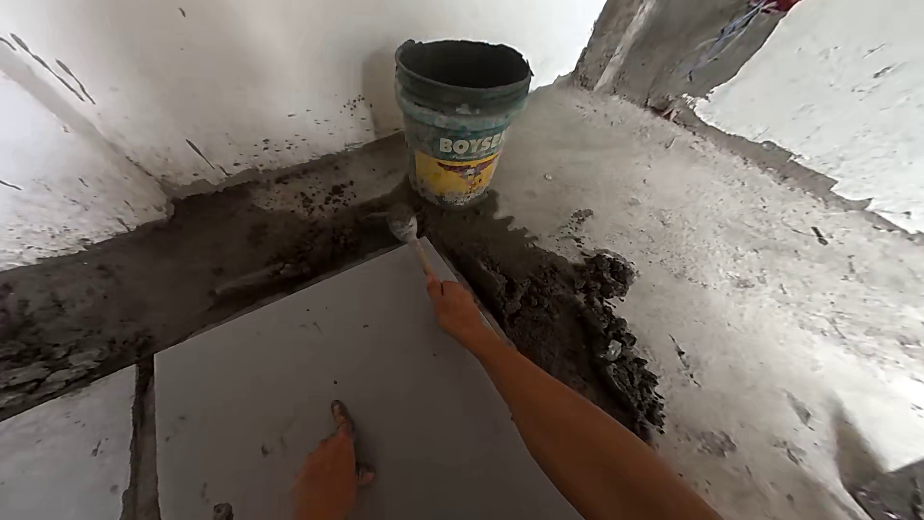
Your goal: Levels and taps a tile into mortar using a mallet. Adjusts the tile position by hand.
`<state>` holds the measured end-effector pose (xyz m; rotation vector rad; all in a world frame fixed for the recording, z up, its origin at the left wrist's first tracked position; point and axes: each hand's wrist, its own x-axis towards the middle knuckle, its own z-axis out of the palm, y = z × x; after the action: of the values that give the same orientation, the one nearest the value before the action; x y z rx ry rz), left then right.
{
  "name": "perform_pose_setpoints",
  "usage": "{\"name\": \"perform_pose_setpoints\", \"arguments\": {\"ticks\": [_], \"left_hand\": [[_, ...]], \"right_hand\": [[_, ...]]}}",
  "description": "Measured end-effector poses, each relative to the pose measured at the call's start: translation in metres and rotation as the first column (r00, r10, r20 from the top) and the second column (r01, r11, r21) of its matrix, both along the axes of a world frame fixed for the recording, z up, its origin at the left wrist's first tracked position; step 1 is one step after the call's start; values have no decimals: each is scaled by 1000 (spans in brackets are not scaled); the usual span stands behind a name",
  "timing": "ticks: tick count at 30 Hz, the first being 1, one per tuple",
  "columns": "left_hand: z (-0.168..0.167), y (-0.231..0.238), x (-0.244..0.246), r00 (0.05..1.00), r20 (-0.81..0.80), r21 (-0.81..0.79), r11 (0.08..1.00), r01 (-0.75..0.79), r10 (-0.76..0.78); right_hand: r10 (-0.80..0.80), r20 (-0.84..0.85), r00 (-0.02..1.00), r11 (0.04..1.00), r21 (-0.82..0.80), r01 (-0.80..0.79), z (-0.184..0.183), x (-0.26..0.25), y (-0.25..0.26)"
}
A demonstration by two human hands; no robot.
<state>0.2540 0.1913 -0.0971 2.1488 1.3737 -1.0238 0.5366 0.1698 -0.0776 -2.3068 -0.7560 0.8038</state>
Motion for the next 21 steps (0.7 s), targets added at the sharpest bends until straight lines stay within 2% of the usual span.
{"name": "perform_pose_setpoints", "arguments": {"ticks": [4, 8, 11, 14, 17, 21], "left_hand": [[2, -7, -1, 1000, 2, -8, 1000, 5, -5], [2, -6, -1, 1000, 24, -18, 1000, -17, 18], [7, -10, -2, 999, 44, -40, 999, -30, 31], [9, -8, 1, 997, 63, -33, 998, -52, 54], [5, -11, 0, 997, 50, -59, 996, -62, 65], [11, -6, 2, 994, 80, -43, 997, -68, 71]], "right_hand": [[126, -39, 991, 990, -58, -128, -11, -10, 8], [167, -19, 986, 986, -2, -167, 1, -40, 22], [255, -66, 965, 963, -67, -260, -6, -56, 32], [275, -10, 962, 961, 29, -274, -3, -83, 43], [379, -100, 920, 920, -71, -386, -10, -102, 58], [365, -66, 929, 931, 17, -365, -6, -133, 74]]}}
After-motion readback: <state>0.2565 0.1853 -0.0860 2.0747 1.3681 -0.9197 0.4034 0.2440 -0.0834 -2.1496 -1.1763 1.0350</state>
